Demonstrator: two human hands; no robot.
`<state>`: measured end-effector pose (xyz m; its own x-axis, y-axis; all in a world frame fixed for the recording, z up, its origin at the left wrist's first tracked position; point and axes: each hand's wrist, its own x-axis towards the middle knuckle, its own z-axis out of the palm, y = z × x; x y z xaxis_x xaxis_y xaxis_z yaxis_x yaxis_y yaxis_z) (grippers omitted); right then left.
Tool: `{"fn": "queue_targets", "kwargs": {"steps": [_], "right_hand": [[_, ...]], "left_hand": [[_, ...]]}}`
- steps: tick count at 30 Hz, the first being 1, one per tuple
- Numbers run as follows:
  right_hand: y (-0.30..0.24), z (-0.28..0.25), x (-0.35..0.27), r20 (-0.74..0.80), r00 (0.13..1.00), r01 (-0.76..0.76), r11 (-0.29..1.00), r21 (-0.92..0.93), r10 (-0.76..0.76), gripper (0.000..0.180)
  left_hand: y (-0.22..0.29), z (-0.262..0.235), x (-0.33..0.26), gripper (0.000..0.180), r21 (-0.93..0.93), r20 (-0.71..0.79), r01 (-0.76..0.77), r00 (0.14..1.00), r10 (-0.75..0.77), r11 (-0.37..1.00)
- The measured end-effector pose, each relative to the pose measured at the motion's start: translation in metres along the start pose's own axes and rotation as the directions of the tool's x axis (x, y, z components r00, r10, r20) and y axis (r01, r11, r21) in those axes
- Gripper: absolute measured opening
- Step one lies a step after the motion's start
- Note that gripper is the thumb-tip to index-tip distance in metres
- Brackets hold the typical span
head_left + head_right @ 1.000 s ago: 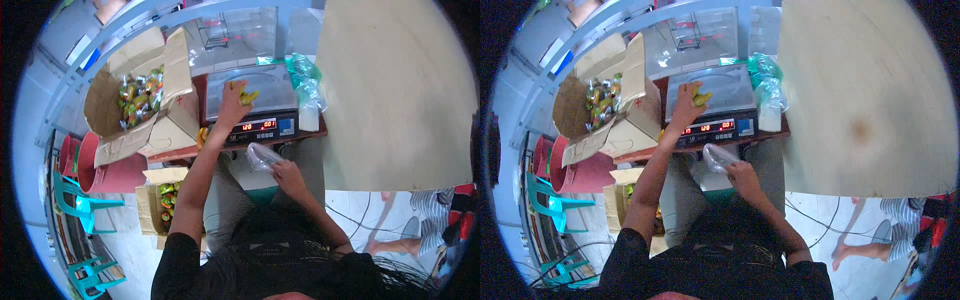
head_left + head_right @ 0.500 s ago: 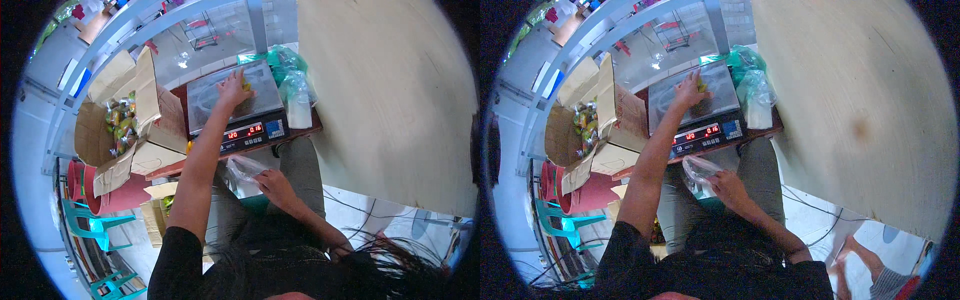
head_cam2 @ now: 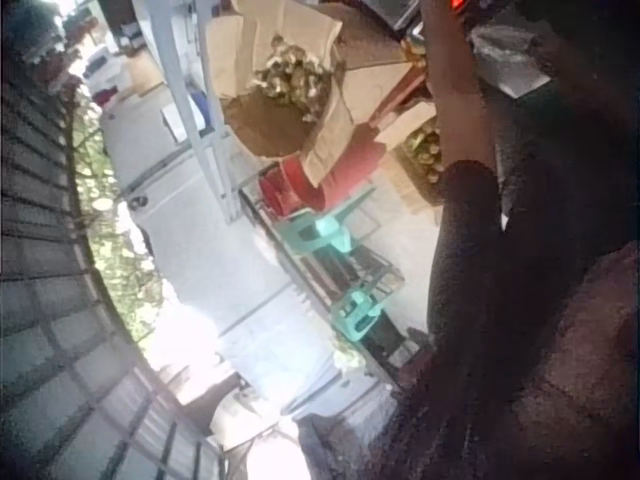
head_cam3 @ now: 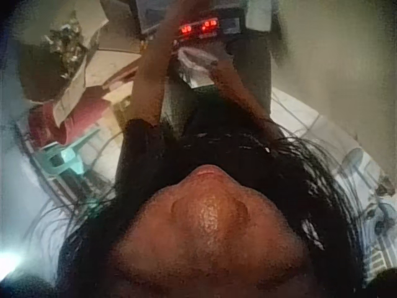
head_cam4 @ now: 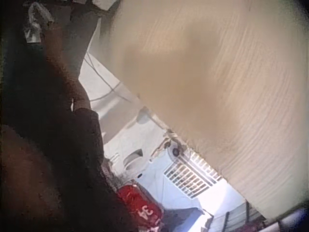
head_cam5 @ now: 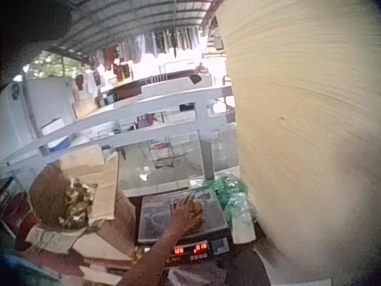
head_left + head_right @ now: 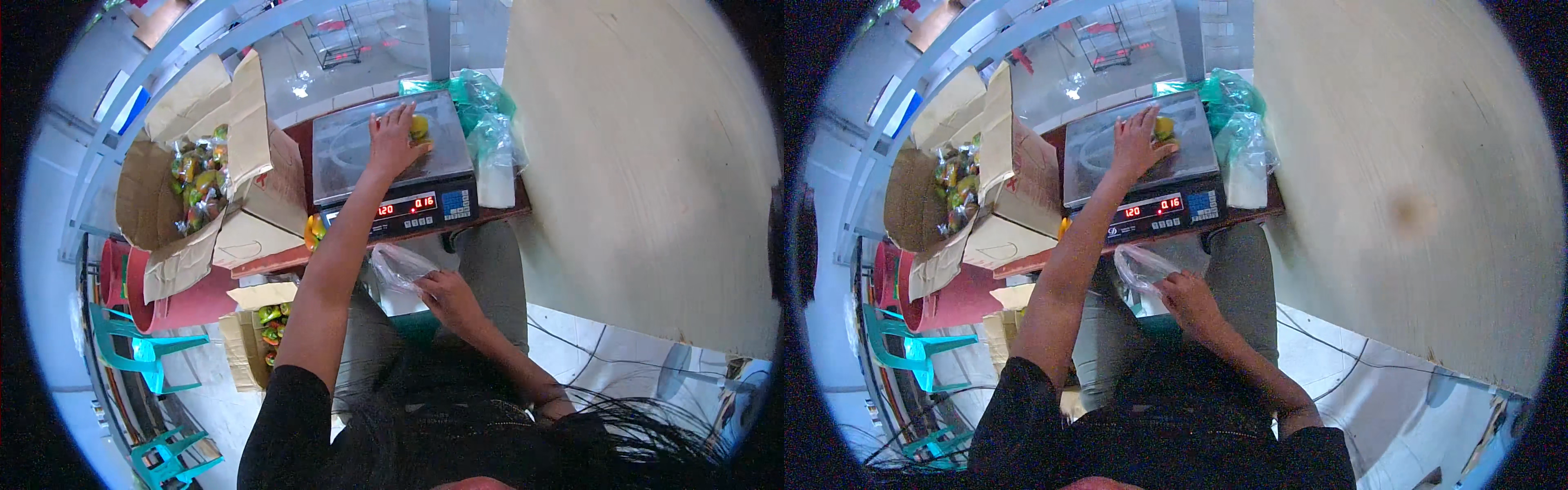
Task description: The person picks up several peppers from a box, places them on a digital scale to weigh them, and then puts them into a clear plastic bag.
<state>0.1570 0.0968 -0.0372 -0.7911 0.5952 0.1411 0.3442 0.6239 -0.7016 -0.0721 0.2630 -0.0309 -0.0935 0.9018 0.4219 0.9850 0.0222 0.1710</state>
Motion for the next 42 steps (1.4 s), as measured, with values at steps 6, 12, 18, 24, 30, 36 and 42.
{"fn": "queue_targets", "kwargs": {"steps": [6, 12, 18, 24, 30, 36, 42], "right_hand": [[-0.002, 0.001, 0.003, 0.051, 0.998, 0.034, 0.997, -0.064, -0.031, 0.016], [-0.005, -0.008, 0.004, 0.073, 0.997, 0.011, 0.995, -0.096, -0.004, 0.018], [-0.005, -0.009, 0.006, 0.075, 0.997, -0.023, 0.997, -0.071, 0.028, 0.019], [-0.005, -0.007, 0.008, 0.083, 0.997, 0.011, 0.997, -0.073, -0.005, 0.02], [-0.017, -0.003, 0.015, 0.169, 0.984, 0.064, 0.995, -0.08, -0.05, 0.018], [-0.038, 0.004, 0.027, 0.196, 0.974, 0.143, 0.98, -0.141, -0.114, 0.016], [-0.034, 0.006, 0.027, 0.188, 0.975, 0.153, 0.969, -0.193, -0.116, 0.018]], "left_hand": [[0.012, 0.005, -0.001, 0.077, 0.028, 0.003, -0.006, 1.0, 0.006, 1.0], [0.024, 0.002, 0.002, 0.072, 0.026, -0.06, 0.012, 0.998, -0.01, 1.0], [0.023, -0.015, -0.009, 0.054, -0.064, -0.147, -0.005, 0.989, -0.004, 0.998], [0.018, -0.091, -0.13, 0.024, -0.588, -0.248, 0.068, 0.933, -0.26, 0.806], [-0.067, -0.103, -0.364, 0.019, -0.563, -0.25, 0.645, 0.463, -0.85, 0.517], [-0.125, -0.047, -0.578, 0.088, 0.318, 0.218, 0.913, 0.193, -0.957, 0.257], [-0.1, -0.008, -0.569, 0.097, 0.358, 0.433, 0.927, -0.06, -0.899, 0.111]]}}
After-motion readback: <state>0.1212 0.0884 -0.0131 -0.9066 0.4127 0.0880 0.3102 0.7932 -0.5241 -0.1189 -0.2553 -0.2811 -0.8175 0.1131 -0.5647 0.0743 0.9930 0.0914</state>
